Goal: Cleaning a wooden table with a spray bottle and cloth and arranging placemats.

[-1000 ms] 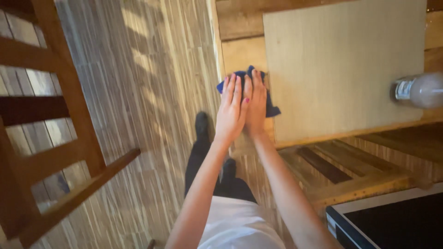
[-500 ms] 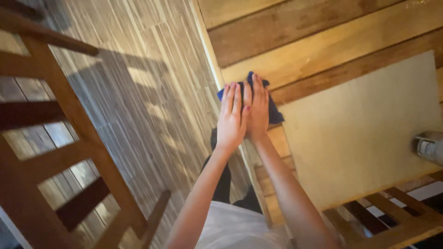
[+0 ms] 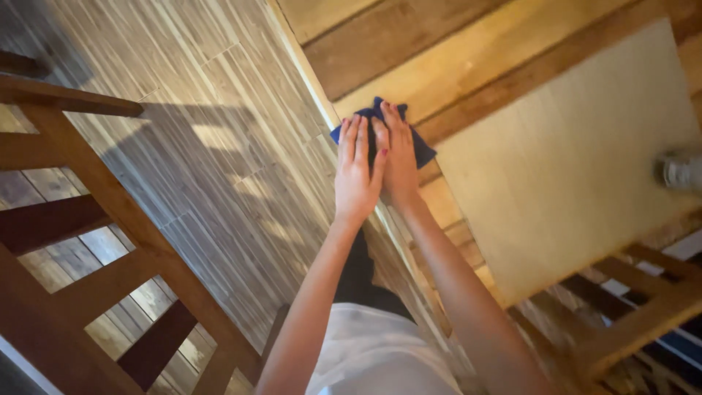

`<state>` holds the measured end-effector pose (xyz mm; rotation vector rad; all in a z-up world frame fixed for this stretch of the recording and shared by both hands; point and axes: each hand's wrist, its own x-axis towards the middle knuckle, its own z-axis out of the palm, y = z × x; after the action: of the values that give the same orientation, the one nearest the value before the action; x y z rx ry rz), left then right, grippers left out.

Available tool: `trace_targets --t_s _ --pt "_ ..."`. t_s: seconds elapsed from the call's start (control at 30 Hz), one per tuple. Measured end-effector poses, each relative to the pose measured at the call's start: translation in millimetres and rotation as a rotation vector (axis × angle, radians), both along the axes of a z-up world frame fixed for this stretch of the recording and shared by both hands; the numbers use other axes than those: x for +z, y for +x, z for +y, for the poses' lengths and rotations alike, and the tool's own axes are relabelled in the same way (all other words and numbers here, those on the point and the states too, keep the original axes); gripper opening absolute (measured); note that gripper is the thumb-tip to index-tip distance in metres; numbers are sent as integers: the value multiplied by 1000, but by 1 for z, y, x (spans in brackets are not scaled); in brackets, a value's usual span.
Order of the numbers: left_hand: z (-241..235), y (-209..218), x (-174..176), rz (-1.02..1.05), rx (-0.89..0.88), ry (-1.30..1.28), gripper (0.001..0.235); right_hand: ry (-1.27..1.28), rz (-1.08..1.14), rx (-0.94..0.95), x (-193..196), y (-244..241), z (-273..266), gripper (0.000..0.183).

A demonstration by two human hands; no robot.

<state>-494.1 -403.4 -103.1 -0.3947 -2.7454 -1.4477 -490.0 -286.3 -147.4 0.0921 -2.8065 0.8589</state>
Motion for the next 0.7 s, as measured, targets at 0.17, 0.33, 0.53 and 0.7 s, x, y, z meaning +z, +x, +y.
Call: trace_targets --t_s 0.17,0.33,0.53,0.7 --pt "10 69 -7 7 -64 25 60 8 38 -63 -8 77 11 46" --pt "18 148 -17 -2 -125 22 60 13 97 -95 -17 160 20 45" --pt "20 177 -27 47 -141 -12 61 -42 -6 -167 -22 186 18 48" --pt "9 155 -23 31 -181 37 61 10 -56 -194 -9 164 5 66"
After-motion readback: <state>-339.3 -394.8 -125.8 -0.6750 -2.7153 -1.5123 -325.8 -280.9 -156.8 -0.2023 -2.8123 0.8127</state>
